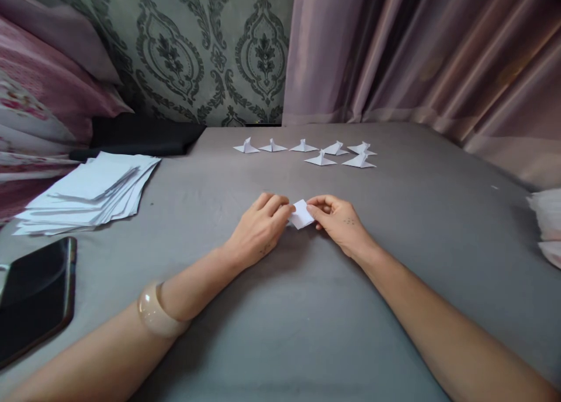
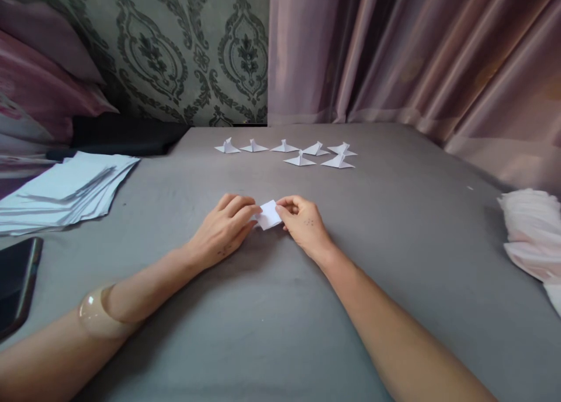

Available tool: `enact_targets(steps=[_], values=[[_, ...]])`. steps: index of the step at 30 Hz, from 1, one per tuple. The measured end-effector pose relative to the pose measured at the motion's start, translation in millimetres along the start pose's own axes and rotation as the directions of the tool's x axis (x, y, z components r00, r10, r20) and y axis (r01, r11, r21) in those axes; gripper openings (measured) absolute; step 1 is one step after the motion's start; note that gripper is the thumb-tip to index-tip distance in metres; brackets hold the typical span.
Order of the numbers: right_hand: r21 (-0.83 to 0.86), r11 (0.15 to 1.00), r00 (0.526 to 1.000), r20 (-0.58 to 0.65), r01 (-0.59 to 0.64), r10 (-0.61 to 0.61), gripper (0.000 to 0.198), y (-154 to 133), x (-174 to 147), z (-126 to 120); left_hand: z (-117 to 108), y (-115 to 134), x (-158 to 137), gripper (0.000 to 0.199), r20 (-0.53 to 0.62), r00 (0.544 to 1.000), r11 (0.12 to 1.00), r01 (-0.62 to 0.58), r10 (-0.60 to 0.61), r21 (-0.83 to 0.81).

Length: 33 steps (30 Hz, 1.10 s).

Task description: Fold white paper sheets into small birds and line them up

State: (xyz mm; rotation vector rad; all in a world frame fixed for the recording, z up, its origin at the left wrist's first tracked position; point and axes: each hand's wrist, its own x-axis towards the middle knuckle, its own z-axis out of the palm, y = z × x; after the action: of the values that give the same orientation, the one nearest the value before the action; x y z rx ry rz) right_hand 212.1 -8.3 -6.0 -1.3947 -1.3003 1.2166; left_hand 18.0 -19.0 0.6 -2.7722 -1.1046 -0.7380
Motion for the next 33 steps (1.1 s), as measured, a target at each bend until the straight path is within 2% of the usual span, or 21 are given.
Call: enact_targets(steps=[2,4,6,8,9,11,13,16,21,26,33], values=[[-0.097,0.995,0.999,0.019,0.033,-0.031,0.017,0.4,-1.1,0.1,-0.7,-1.2,1.1,0.022,0.061,0.995,0.995,-0.082,0.079,0.053],[-0.26,0.96,0.994,0.038,0.107,-0.101,0.014,0.3,-3.2,-0.4,-1.1,-1.7,1.9,0.025,0.144,0.984,0.989,-0.119,0.106,0.084],[-0.453,0.865,0.976,0.076,0.217,-0.205,0.013,-1.5,-6.2,-2.8,-1.7,-1.5,2.3,0.028,0.218,0.97,0.987,-0.127,0.103,0.095],[-0.61,0.727,0.946,0.146,0.315,-0.288,0.015,-5.2,-9.8,-7.7,-2.4,-0.8,2.5,0.03,0.251,0.965,0.993,-0.101,0.08,0.069],[-0.66,0.665,0.934,0.186,0.348,-0.303,0.016,-7.6,-11.7,-10.8,-2.6,-0.4,2.5,0.031,0.253,0.966,0.996,-0.075,0.063,0.042],[-0.698,0.611,0.928,0.272,0.373,-0.256,0.022,-12.9,-15.3,-17.0,-2.1,0.1,2.0,0.031,0.234,0.972,1.0,-0.007,0.013,-0.026],[-0.711,0.591,0.923,0.33,0.381,-0.198,0.023,-17.6,-18.4,-21.6,0.0,0.0,1.0,0.028,0.206,0.977,0.992,0.075,-0.052,-0.103],[-0.72,0.581,0.922,0.347,0.38,-0.172,0.011,-21.4,-20.5,-22.8,5.3,-1.8,-0.7,0.02,0.177,0.968,0.95,0.218,-0.181,-0.224],[-0.729,0.604,0.946,0.276,0.323,-0.173,0.02,-19.2,-17.8,-16.7,8.6,-5.1,1.5,0.024,0.221,0.901,0.824,0.432,-0.374,-0.367],[-0.722,0.635,0.962,0.199,0.274,-0.189,0.025,-14.2,-17.0,-12.0,5.4,-2.7,7.2,0.025,0.257,0.858,0.761,0.514,-0.445,-0.397],[-0.756,0.623,0.975,0.094,0.201,-0.2,0.022,-10.1,-20.5,-4.2,9.8,-2.7,12.5,0.02,0.25,0.814,0.719,0.58,-0.524,-0.383]])
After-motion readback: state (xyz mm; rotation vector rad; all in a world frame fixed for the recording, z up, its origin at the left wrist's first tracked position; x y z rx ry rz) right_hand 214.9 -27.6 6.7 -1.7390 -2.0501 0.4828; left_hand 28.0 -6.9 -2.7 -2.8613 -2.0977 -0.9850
